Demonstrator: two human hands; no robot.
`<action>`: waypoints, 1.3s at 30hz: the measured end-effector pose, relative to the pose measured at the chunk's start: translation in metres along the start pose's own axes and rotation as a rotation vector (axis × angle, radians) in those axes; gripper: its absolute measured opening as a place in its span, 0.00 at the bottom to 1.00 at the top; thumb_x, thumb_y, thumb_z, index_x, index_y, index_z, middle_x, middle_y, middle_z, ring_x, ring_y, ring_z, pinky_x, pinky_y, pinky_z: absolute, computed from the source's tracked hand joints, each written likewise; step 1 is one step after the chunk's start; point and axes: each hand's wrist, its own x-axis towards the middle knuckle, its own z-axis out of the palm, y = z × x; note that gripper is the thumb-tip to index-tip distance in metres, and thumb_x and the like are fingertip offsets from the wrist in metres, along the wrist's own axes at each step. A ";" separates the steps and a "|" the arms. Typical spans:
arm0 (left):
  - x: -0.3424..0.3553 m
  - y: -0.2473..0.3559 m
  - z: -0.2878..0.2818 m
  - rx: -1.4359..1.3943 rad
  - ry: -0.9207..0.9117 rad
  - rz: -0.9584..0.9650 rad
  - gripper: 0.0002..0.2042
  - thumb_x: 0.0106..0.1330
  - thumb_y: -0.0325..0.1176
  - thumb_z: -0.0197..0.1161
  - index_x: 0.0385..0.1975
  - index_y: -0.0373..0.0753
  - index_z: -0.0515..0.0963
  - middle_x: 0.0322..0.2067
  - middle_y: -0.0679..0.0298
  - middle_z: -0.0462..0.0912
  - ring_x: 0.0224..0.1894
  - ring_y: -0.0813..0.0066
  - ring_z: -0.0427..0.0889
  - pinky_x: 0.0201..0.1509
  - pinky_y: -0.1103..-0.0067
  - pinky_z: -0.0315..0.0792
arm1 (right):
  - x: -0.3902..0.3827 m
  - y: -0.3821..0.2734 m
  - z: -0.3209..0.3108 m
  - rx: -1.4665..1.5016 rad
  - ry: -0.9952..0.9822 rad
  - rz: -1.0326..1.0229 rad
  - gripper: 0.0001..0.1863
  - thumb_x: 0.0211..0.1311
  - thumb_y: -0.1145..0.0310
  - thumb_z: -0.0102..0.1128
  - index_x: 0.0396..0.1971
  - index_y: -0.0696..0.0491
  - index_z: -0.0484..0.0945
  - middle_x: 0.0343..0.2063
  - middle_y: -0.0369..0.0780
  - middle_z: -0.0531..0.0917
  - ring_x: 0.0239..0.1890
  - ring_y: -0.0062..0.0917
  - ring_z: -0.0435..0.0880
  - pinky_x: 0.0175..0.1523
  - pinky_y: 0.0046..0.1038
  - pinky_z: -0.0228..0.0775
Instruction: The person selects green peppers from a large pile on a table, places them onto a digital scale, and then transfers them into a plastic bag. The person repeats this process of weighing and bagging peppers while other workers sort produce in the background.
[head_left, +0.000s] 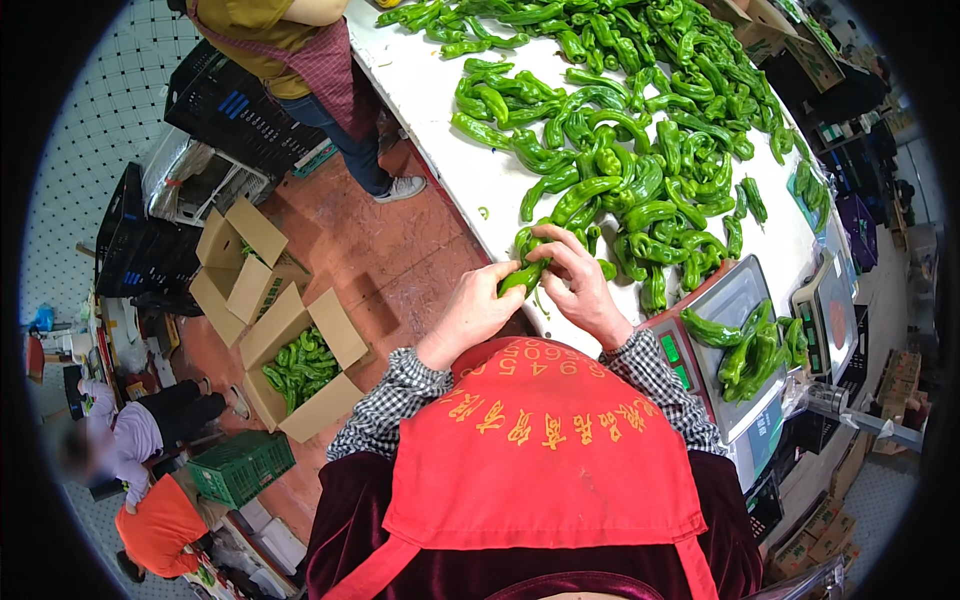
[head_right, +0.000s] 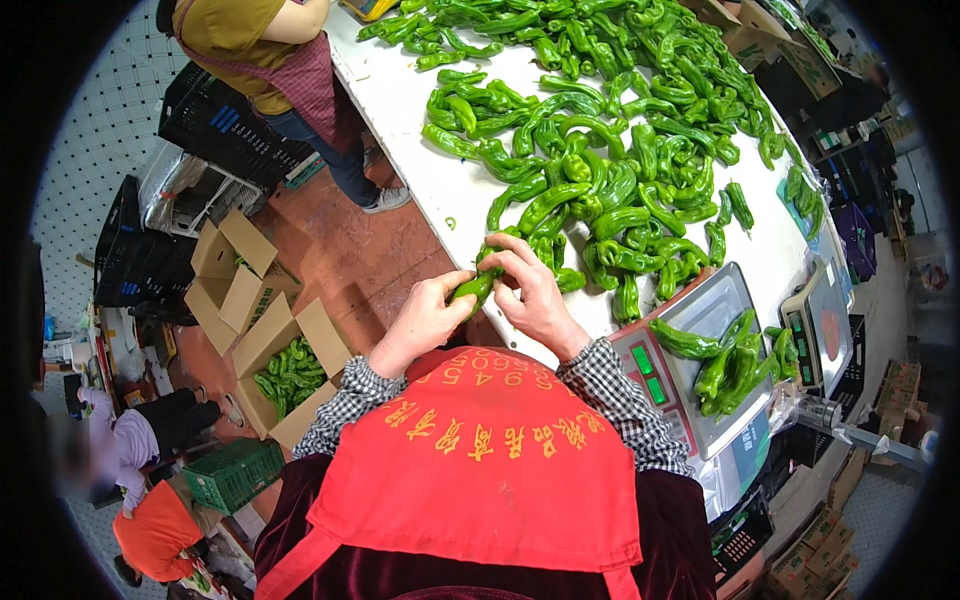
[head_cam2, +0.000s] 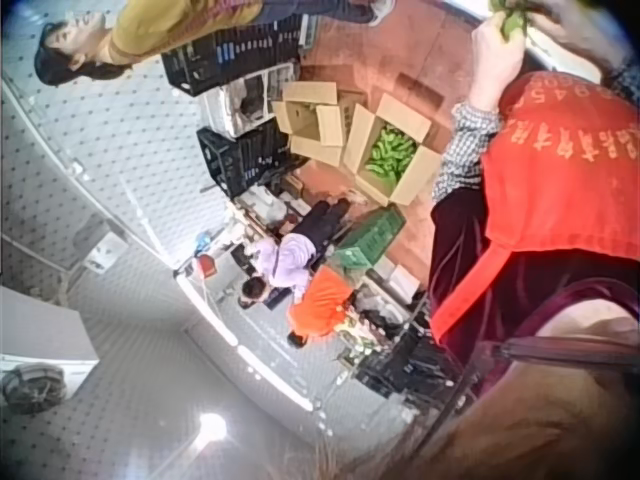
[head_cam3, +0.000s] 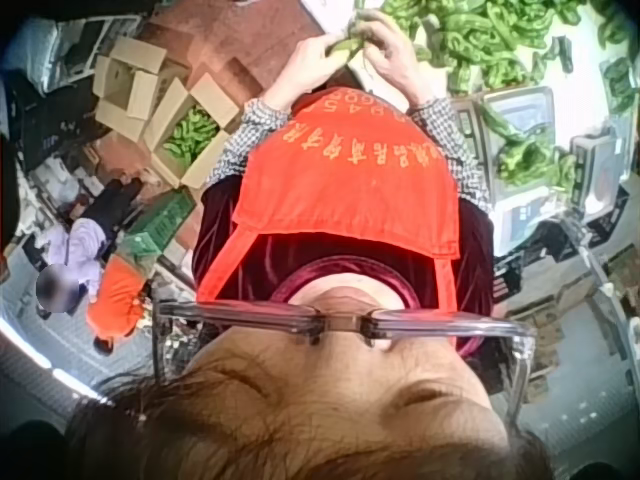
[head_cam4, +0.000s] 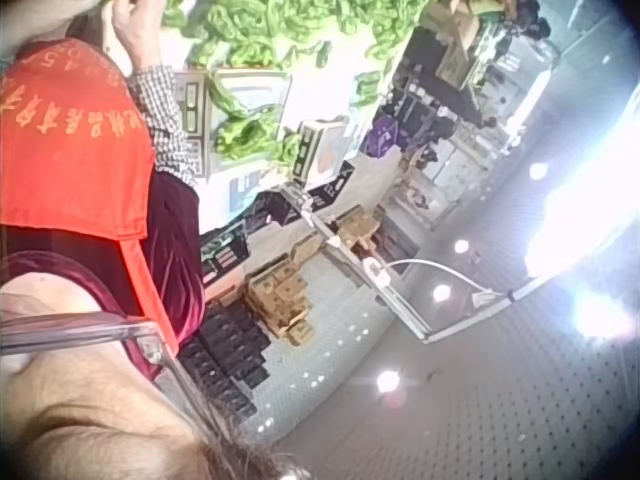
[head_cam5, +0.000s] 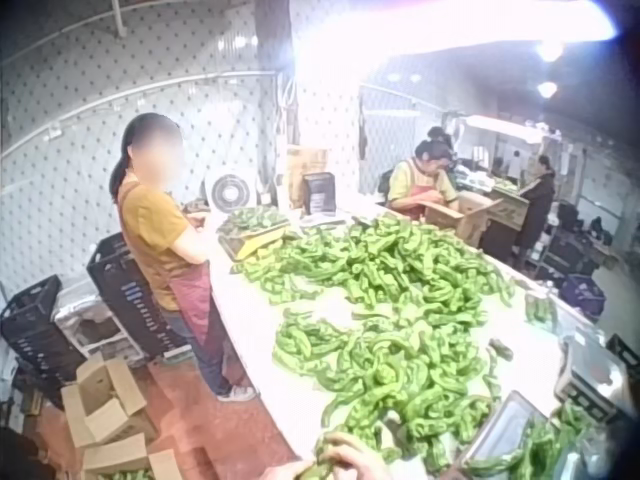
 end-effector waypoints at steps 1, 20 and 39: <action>0.000 -0.001 0.000 -0.006 0.001 -0.002 0.21 0.66 0.36 0.62 0.55 0.28 0.79 0.35 0.43 0.87 0.33 0.62 0.89 0.39 0.70 0.79 | 0.000 -0.002 0.000 0.006 -0.005 0.005 0.13 0.60 0.80 0.59 0.46 0.58 0.79 0.62 0.45 0.74 0.45 0.26 0.85 0.44 0.25 0.81; -0.002 -0.012 0.011 -0.444 -0.150 -0.008 0.14 0.74 0.35 0.61 0.51 0.31 0.77 0.35 0.66 0.83 0.33 0.82 0.80 0.36 0.79 0.75 | -0.003 0.003 -0.004 0.566 0.099 0.292 0.34 0.72 0.65 0.65 0.72 0.53 0.61 0.51 0.38 0.79 0.47 0.20 0.81 0.51 0.25 0.77; 0.003 -0.022 0.018 -0.654 -0.192 -0.139 0.18 0.83 0.47 0.47 0.44 0.37 0.76 0.30 0.64 0.84 0.23 0.81 0.80 0.25 0.83 0.75 | -0.014 -0.004 0.010 0.791 0.242 0.355 0.24 0.75 0.65 0.59 0.66 0.52 0.67 0.46 0.36 0.78 0.44 0.15 0.78 0.42 0.18 0.77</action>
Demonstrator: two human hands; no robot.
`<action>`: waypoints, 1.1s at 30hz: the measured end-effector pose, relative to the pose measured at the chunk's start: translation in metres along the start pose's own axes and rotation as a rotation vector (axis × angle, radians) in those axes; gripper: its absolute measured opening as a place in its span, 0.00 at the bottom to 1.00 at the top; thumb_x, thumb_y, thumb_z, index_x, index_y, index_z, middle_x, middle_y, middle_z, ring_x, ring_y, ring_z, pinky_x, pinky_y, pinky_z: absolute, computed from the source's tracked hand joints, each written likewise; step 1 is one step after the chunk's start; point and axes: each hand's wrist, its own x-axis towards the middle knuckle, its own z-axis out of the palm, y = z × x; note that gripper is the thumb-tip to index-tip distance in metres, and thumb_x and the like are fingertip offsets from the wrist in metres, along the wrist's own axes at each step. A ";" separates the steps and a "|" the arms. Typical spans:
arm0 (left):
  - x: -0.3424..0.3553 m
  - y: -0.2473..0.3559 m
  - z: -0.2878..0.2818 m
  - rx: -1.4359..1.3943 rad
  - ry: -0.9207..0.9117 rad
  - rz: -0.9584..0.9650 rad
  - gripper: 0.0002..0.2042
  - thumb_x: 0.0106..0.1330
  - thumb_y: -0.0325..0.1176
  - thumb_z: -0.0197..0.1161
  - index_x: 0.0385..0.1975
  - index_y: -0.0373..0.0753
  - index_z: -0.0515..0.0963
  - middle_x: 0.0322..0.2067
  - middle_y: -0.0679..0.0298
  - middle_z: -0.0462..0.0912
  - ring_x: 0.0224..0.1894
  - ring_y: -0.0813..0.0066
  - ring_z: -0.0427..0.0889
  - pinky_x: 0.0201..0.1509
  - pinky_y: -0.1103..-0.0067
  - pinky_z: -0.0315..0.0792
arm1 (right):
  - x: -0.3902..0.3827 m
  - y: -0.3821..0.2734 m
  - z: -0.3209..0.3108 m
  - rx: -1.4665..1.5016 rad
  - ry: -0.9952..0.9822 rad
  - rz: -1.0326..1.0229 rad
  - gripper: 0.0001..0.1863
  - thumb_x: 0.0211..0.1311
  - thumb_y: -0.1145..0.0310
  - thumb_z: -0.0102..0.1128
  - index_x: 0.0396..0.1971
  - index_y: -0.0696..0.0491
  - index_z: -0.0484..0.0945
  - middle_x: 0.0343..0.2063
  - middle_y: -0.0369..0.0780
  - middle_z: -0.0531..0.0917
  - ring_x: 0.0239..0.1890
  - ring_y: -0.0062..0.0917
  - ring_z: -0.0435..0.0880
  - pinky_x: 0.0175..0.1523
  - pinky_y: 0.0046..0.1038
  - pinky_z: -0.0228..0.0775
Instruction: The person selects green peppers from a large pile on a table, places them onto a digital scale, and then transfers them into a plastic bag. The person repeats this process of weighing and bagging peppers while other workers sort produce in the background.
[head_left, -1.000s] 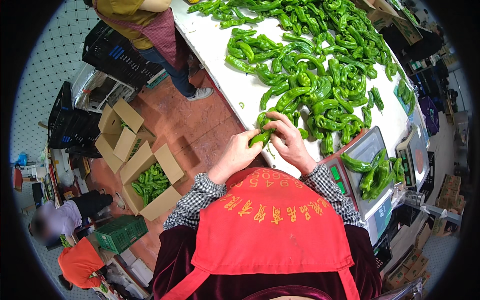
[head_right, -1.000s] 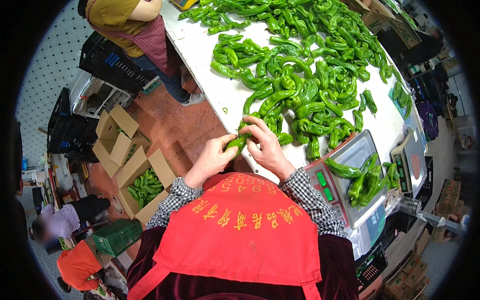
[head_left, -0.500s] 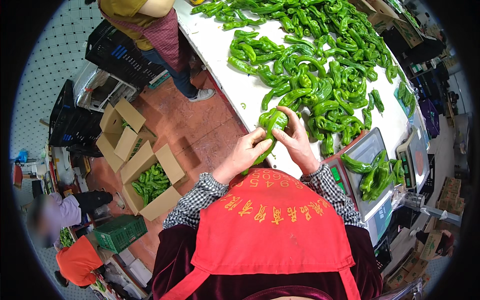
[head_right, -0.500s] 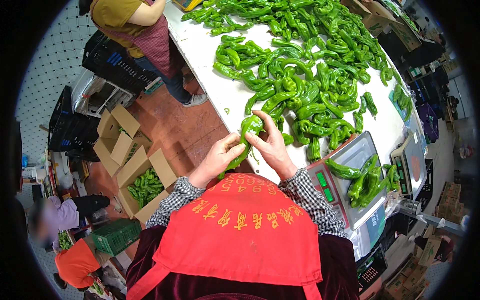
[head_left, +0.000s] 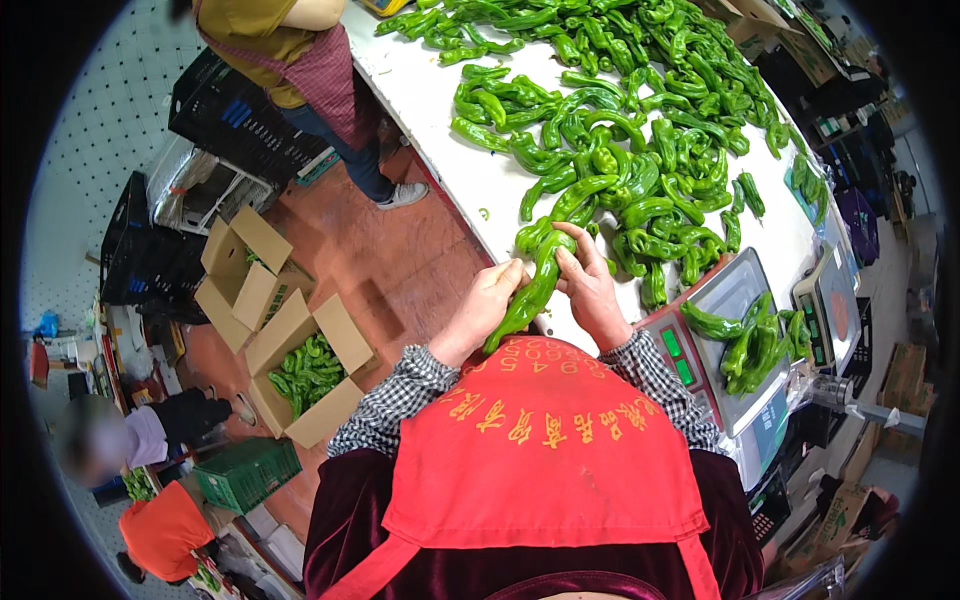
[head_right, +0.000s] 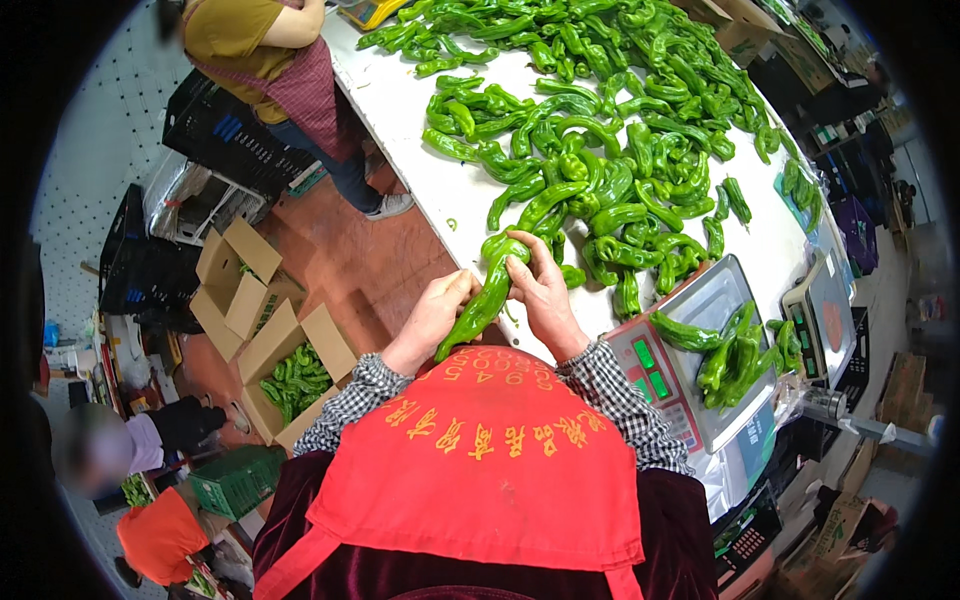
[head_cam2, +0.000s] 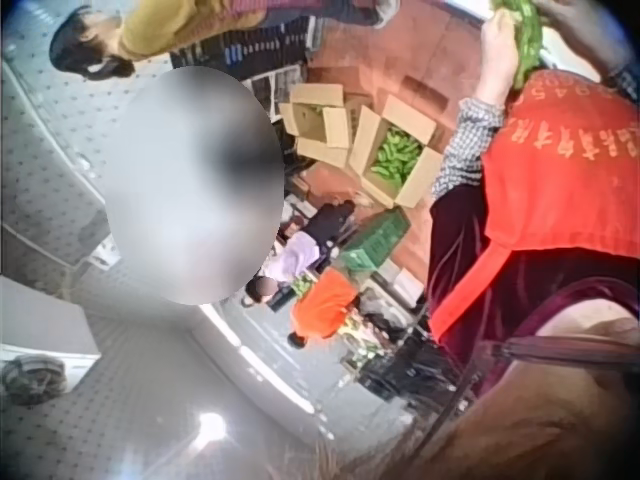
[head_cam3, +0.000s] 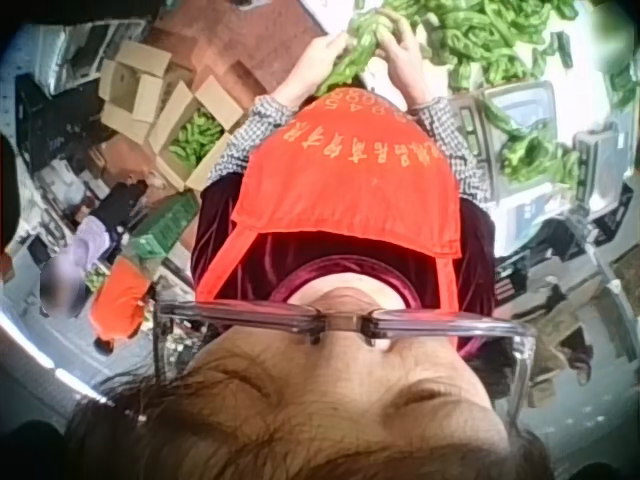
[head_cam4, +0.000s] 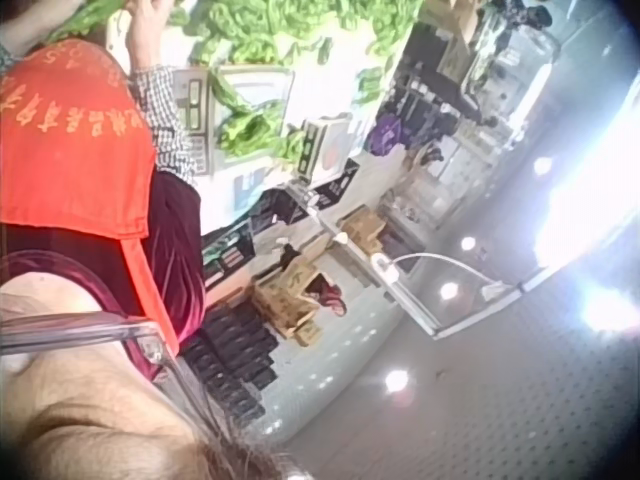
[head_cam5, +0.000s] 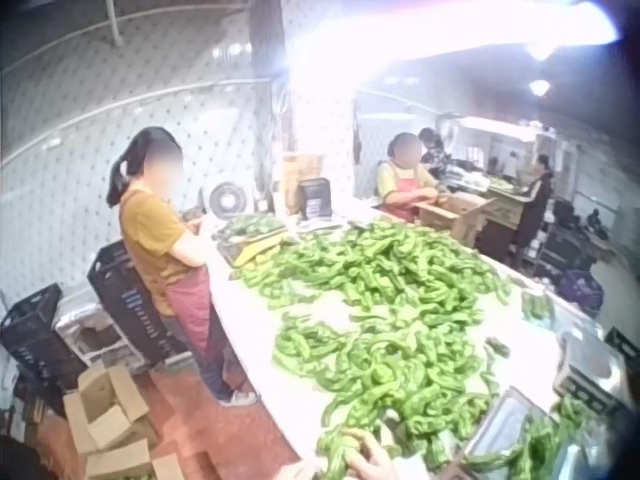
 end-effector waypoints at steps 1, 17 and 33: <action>-0.001 0.006 0.004 -0.051 -0.006 -0.042 0.18 0.82 0.47 0.48 0.44 0.37 0.76 0.30 0.63 0.85 0.23 0.81 0.80 0.25 0.83 0.75 | -0.001 -0.001 0.000 0.020 0.022 -0.010 0.24 0.75 0.65 0.59 0.66 0.52 0.67 0.46 0.36 0.79 0.43 0.15 0.78 0.40 0.17 0.77; 0.033 0.041 0.061 1.203 -0.047 0.740 0.27 0.54 0.36 0.77 0.54 0.38 0.75 0.42 0.55 0.79 0.43 0.53 0.82 0.44 0.64 0.77 | -0.069 -0.048 -0.070 0.128 0.323 -0.263 0.19 0.83 0.60 0.45 0.61 0.56 0.71 0.55 0.44 0.82 0.49 0.30 0.87 0.54 0.32 0.83; 0.132 0.022 0.105 1.095 -0.183 0.947 0.22 0.63 0.30 0.70 0.56 0.33 0.76 0.52 0.48 0.78 0.55 0.48 0.77 0.59 0.61 0.72 | -0.236 -0.084 -0.123 -0.501 1.326 -0.652 0.15 0.68 0.75 0.63 0.53 0.56 0.80 0.43 0.37 0.84 0.40 0.20 0.82 0.45 0.22 0.77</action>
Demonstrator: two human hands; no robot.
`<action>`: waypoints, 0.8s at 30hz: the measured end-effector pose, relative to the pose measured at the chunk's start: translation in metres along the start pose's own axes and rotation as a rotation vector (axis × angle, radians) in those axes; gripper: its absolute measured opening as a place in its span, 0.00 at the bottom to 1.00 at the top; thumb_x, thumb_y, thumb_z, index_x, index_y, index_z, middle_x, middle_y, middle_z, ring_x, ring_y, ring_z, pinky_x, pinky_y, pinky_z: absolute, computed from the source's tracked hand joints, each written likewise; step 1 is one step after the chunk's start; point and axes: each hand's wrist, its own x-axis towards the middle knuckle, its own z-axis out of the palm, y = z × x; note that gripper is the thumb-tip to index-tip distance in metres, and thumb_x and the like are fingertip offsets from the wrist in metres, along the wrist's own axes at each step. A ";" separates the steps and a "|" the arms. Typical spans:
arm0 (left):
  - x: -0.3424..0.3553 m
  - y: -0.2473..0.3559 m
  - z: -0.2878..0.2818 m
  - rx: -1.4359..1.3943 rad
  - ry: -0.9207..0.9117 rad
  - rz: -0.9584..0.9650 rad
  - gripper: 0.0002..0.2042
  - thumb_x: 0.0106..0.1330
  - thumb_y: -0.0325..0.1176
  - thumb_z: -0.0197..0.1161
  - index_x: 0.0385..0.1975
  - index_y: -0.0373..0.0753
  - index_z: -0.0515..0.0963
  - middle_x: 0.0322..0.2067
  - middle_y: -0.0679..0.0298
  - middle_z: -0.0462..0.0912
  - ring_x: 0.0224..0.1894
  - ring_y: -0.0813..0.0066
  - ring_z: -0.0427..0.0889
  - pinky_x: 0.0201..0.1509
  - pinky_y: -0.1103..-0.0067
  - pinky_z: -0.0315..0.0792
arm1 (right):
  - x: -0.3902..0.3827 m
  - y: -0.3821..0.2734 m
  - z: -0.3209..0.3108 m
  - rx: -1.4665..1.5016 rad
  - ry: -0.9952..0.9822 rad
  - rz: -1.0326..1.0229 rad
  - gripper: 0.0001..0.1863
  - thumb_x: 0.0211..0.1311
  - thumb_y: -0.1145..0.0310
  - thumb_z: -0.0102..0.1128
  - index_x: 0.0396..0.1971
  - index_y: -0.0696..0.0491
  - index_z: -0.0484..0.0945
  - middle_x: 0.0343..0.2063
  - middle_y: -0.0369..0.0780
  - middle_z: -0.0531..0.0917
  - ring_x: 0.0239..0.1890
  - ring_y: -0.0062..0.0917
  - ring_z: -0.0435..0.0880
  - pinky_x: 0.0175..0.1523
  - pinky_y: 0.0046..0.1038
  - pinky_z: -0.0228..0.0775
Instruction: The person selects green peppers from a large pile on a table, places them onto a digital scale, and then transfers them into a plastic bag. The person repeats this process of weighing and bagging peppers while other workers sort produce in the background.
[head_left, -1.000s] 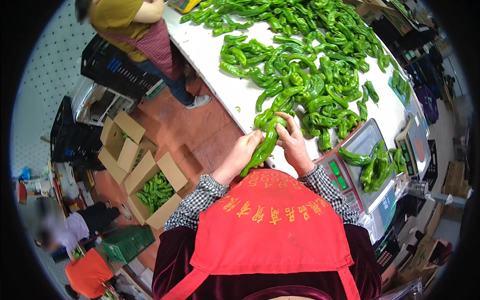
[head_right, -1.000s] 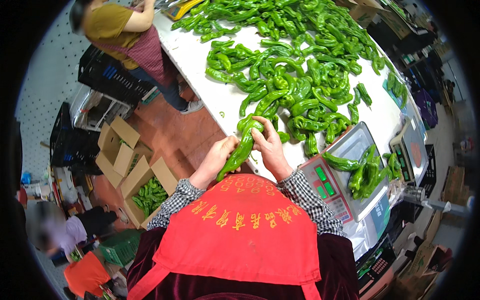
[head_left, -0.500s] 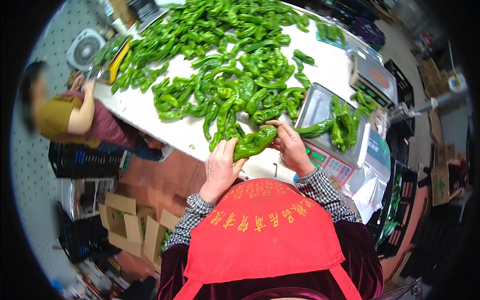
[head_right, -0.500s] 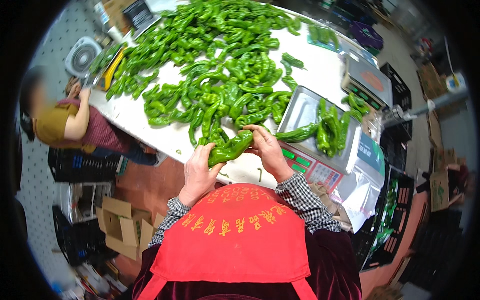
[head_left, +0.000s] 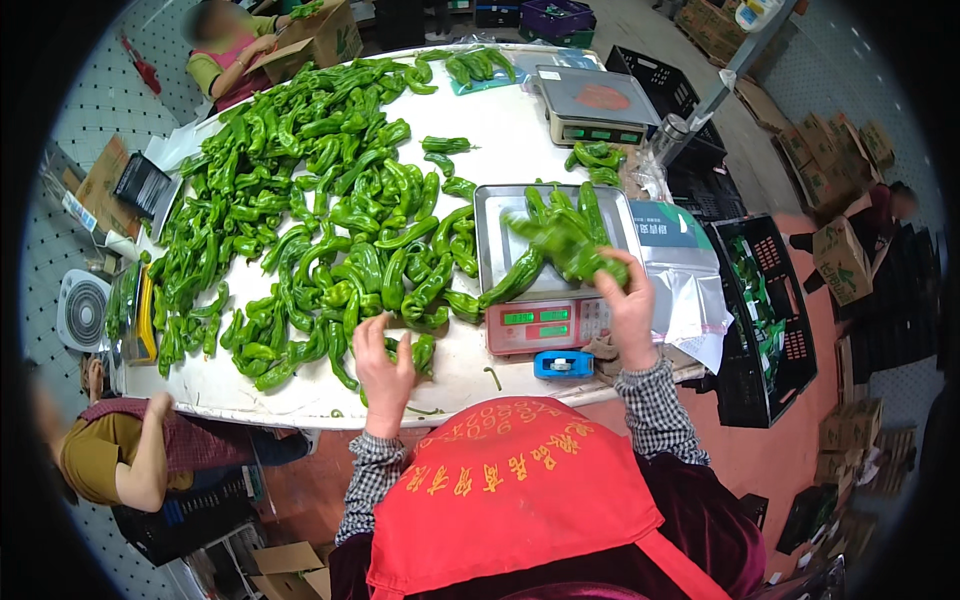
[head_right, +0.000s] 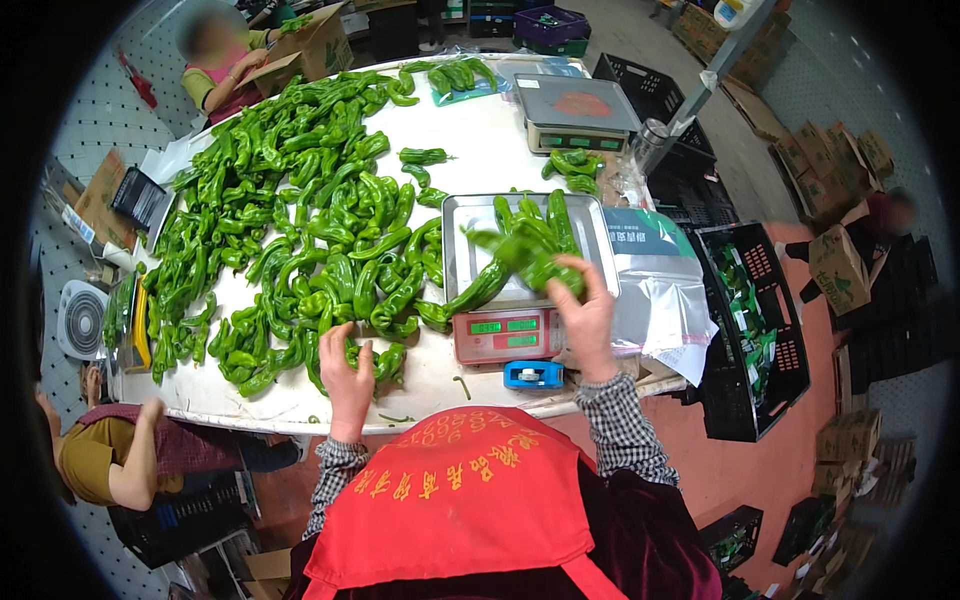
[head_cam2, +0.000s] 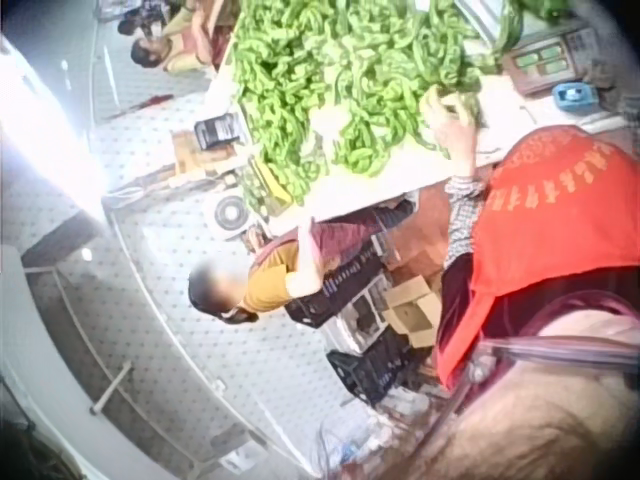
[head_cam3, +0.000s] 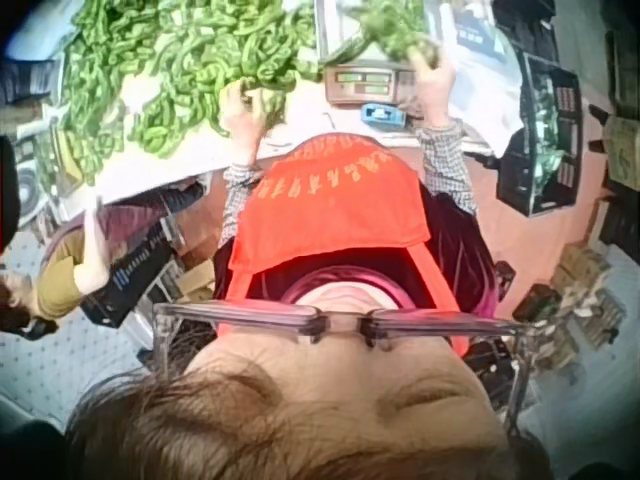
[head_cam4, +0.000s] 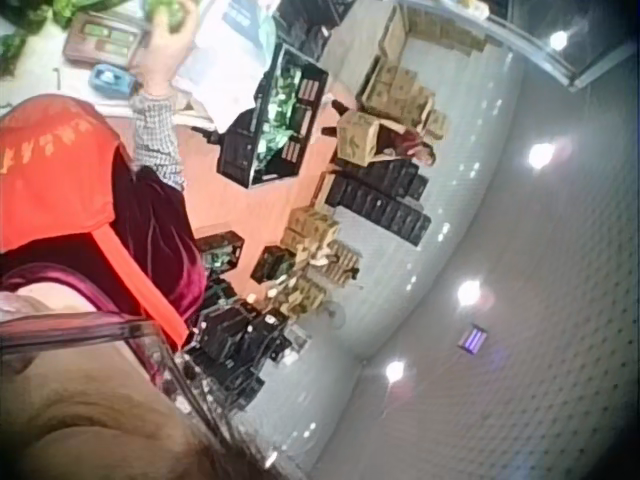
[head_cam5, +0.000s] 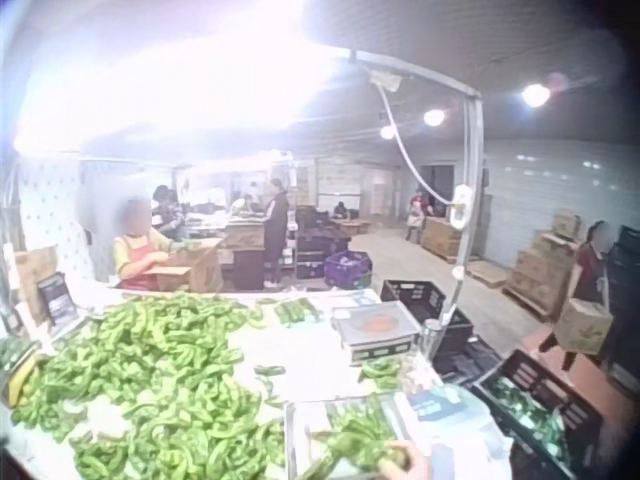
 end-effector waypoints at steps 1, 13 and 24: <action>0.004 -0.010 0.003 0.088 0.003 -0.001 0.23 0.63 0.31 0.70 0.57 0.33 0.75 0.54 0.47 0.76 0.57 0.48 0.76 0.61 0.60 0.71 | 0.009 0.004 -0.009 -0.090 0.109 -0.090 0.15 0.68 0.76 0.63 0.54 0.56 0.79 0.44 0.38 0.84 0.42 0.21 0.83 0.46 0.23 0.77; -0.010 -0.078 0.039 0.366 -0.159 -0.089 0.32 0.62 0.39 0.73 0.66 0.37 0.71 0.68 0.46 0.67 0.69 0.41 0.65 0.71 0.56 0.63 | 0.036 0.114 -0.080 -0.758 0.076 -0.112 0.12 0.65 0.73 0.62 0.46 0.58 0.84 0.61 0.48 0.81 0.61 0.42 0.81 0.63 0.35 0.72; 0.030 -0.066 0.080 0.138 0.027 -0.249 0.40 0.63 0.45 0.74 0.69 0.31 0.62 0.53 0.42 0.71 0.54 0.43 0.76 0.59 0.61 0.72 | 0.001 0.044 -0.061 -0.595 0.174 -0.087 0.10 0.74 0.73 0.55 0.45 0.62 0.84 0.58 0.43 0.81 0.51 0.24 0.85 0.51 0.24 0.77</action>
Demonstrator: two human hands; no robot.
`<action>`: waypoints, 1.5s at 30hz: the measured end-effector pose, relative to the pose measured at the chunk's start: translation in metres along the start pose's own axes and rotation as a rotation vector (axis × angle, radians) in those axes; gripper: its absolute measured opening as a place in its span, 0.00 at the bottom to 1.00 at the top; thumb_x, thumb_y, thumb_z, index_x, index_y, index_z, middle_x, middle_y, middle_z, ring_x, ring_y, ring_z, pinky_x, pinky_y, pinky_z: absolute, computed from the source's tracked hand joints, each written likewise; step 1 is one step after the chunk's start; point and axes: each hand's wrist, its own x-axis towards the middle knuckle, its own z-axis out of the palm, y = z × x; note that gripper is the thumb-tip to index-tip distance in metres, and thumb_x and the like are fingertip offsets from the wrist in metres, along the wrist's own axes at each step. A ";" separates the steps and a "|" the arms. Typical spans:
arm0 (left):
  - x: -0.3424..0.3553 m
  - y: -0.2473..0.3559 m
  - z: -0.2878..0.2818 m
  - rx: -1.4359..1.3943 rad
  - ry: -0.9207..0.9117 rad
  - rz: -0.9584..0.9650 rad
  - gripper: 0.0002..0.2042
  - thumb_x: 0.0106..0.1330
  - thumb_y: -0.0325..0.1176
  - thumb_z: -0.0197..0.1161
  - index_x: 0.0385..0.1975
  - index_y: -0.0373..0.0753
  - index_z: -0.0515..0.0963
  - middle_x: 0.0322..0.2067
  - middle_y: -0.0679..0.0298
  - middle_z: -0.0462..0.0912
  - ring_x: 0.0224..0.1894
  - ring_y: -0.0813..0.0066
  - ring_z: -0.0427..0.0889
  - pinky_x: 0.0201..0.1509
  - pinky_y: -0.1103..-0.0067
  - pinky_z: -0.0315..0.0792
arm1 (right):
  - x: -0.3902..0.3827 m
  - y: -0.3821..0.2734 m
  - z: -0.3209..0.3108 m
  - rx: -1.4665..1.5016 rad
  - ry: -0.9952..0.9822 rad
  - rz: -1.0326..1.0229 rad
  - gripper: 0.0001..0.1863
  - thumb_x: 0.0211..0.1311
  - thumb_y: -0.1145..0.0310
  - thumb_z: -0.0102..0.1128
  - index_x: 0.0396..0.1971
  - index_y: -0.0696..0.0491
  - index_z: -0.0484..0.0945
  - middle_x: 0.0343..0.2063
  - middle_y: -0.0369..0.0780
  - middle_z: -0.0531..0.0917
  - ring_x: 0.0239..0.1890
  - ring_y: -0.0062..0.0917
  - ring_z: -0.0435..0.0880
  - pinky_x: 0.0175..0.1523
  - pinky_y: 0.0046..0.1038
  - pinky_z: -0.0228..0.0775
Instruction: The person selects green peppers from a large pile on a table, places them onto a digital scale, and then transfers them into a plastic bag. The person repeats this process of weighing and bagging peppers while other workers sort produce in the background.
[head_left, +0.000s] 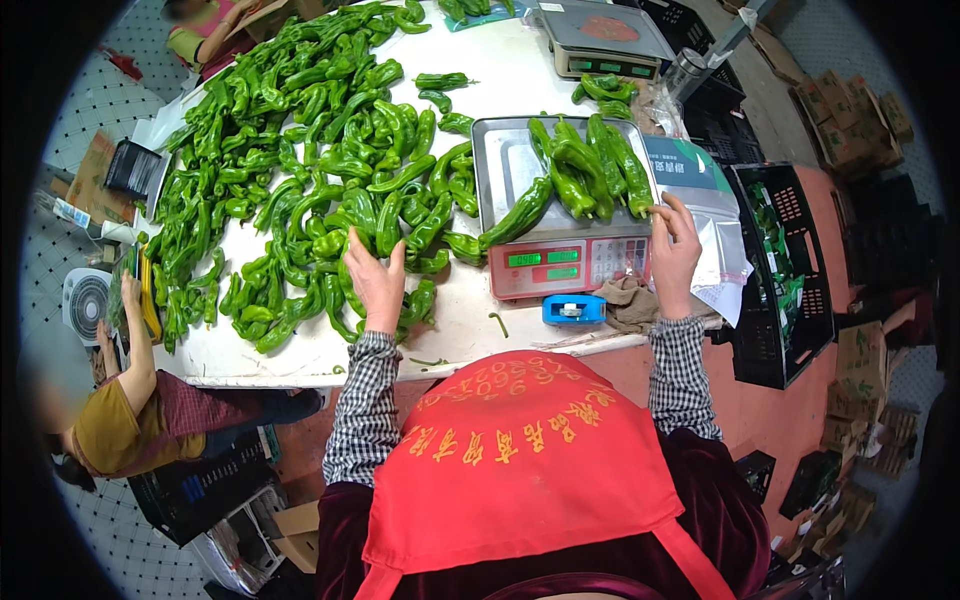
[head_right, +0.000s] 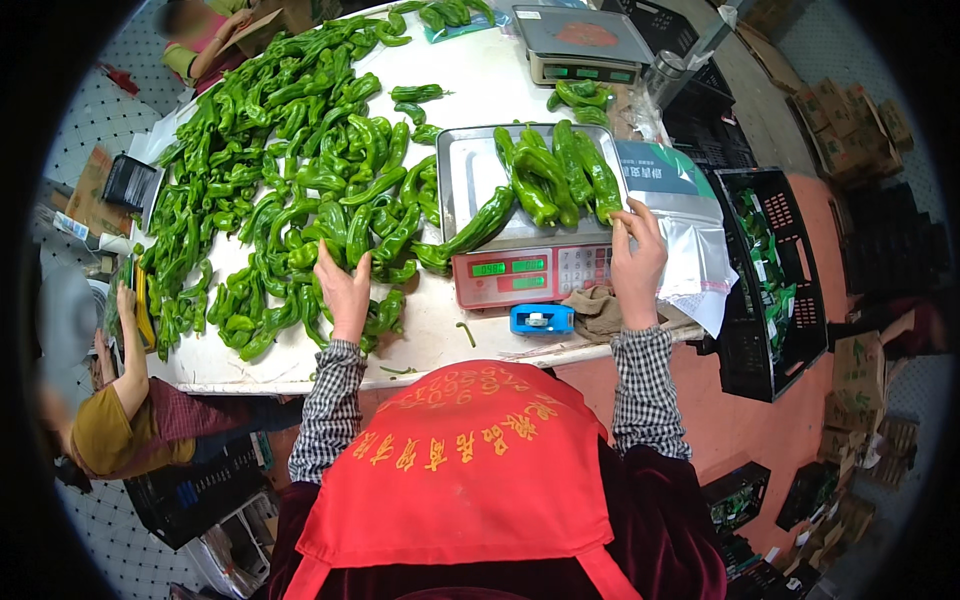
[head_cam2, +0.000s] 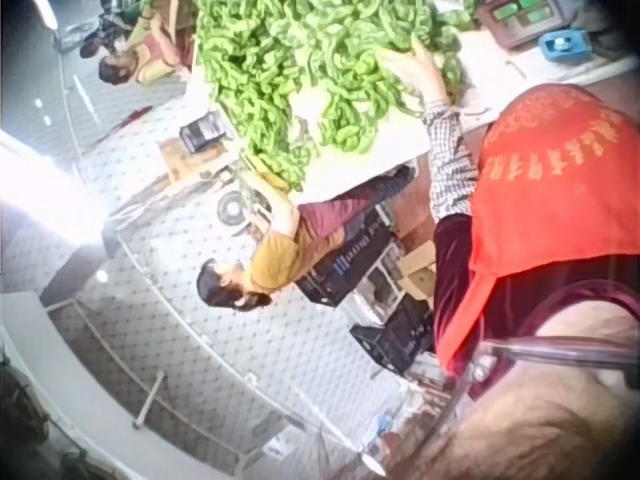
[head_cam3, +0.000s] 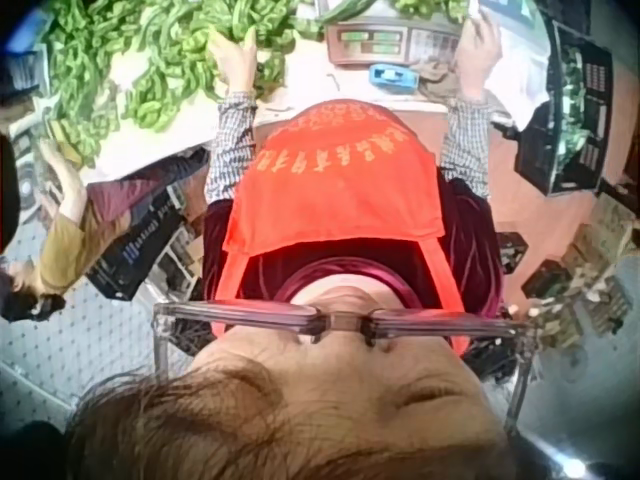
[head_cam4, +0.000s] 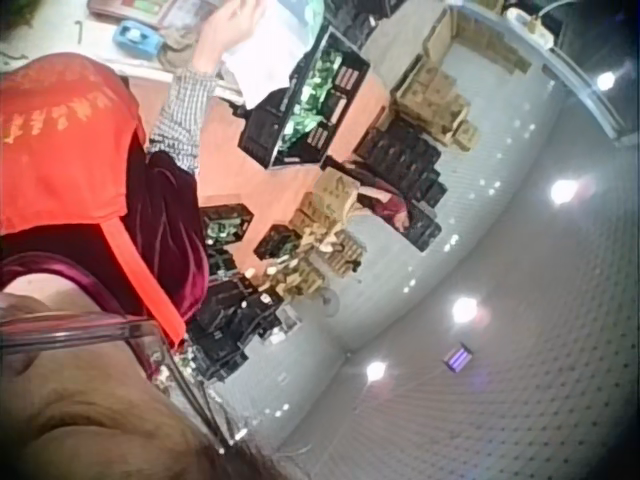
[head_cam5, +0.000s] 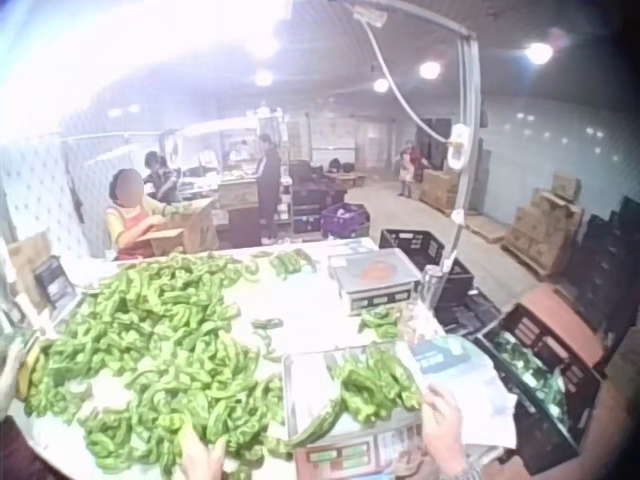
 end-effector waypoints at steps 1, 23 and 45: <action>0.005 0.009 -0.002 0.002 0.007 -0.012 0.41 0.63 0.46 0.74 0.70 0.32 0.61 0.53 0.42 0.70 0.54 0.43 0.76 0.59 0.61 0.72 | -0.002 -0.003 -0.003 0.014 -0.003 -0.006 0.10 0.74 0.74 0.55 0.45 0.62 0.84 0.58 0.43 0.82 0.50 0.23 0.85 0.51 0.24 0.77; -0.032 0.013 -0.034 0.263 -0.401 0.323 0.41 0.59 0.44 0.75 0.73 0.45 0.64 0.41 0.53 0.80 0.39 0.55 0.84 0.41 0.62 0.77 | -0.033 -0.038 0.045 0.364 -0.296 0.029 0.07 0.71 0.76 0.58 0.41 0.62 0.83 0.34 0.41 0.87 0.34 0.22 0.88 0.38 0.23 0.77; 0.021 0.119 -0.005 -0.734 -0.287 0.096 0.21 0.64 0.30 0.71 0.57 0.35 0.77 0.28 0.67 0.78 0.25 0.83 0.71 0.29 0.82 0.68 | -0.049 -0.009 0.013 0.356 -0.261 0.207 0.09 0.74 0.74 0.55 0.44 0.61 0.82 0.36 0.39 0.88 0.36 0.21 0.87 0.43 0.23 0.80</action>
